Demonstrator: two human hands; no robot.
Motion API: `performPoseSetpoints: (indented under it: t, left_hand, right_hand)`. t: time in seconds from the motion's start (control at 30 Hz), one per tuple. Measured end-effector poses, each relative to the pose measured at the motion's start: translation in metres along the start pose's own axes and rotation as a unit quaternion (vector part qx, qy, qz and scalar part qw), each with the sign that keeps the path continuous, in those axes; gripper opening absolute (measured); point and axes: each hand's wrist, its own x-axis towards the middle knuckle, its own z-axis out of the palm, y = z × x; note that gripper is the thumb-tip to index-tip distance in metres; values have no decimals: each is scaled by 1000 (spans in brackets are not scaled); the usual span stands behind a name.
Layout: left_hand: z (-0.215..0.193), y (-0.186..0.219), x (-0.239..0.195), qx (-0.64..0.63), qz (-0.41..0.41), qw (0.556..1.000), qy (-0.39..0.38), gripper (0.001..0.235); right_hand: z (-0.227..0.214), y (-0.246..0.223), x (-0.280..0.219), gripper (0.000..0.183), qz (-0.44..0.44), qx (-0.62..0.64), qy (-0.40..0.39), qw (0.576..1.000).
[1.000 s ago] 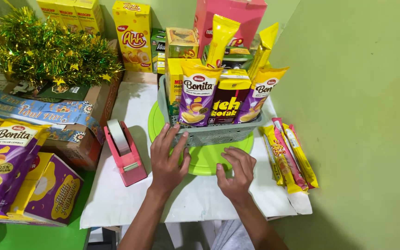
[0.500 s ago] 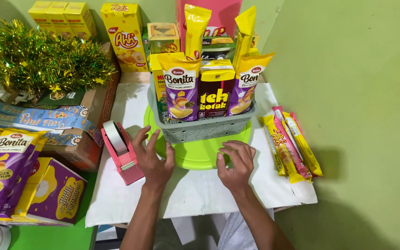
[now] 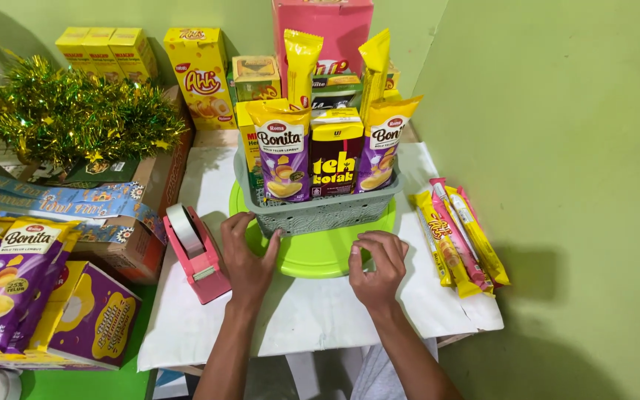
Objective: The person arranges various snack packages, including chips and tea boxes, into a grey plastic basket placed on a green rotating base. They use a tape dispenser to secure the items in place and then wrap a green tinsel garland around the basket's rim.
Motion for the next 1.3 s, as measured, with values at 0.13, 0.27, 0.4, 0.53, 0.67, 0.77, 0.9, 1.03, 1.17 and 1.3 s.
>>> performPoseSetpoints:
  t: [0.13, 0.27, 0.4, 0.53, 0.67, 0.77, 0.9, 1.03, 1.17, 1.3]
  left_hand:
    - [0, 3, 2, 5, -4, 1000, 7, 58]
    - [-2, 6, 4, 28, -6, 1000, 9, 58]
    - [0, 4, 2, 89, 4, 995, 35, 56]
    - [0, 3, 2, 86, -2, 995, 49, 51]
    - [-9, 24, 10, 79, 29, 996, 27, 18]
    - [-2, 14, 2, 43, 43, 998, -6, 6]
    - [5, 6, -2, 47, 46, 997, -40, 4]
    - [-1, 8, 4, 77, 47, 995, -42, 6]
    - [-4, 9, 5, 95, 21, 994, -55, 12]
    - [-4, 5, 4, 85, 16, 994, -65, 6]
  right_hand:
    - [-1, -4, 2, 9, 9, 1, -1, 1000]
    - [-1, 1, 0, 8, 22, -9, 9, 1000]
    - [-4, 1, 2, 8, 50, -34, 23, 998]
    - [-2, 0, -1, 9, 58, -35, 36, 997]
    - [0, -3, -3, 13, 131, -47, 45, 989]
    - [1, 7, -7, 28, 183, -54, 36, 981]
    - [-2, 4, -4, 46, 228, -65, 7, 971]
    - [-2, 5, -2, 49, 244, -51, -18, 968]
    - [-1, 14, -11, 34, 204, -45, -24, 978]
    - [1, 17, -14, 21, 182, -47, 4, 982]
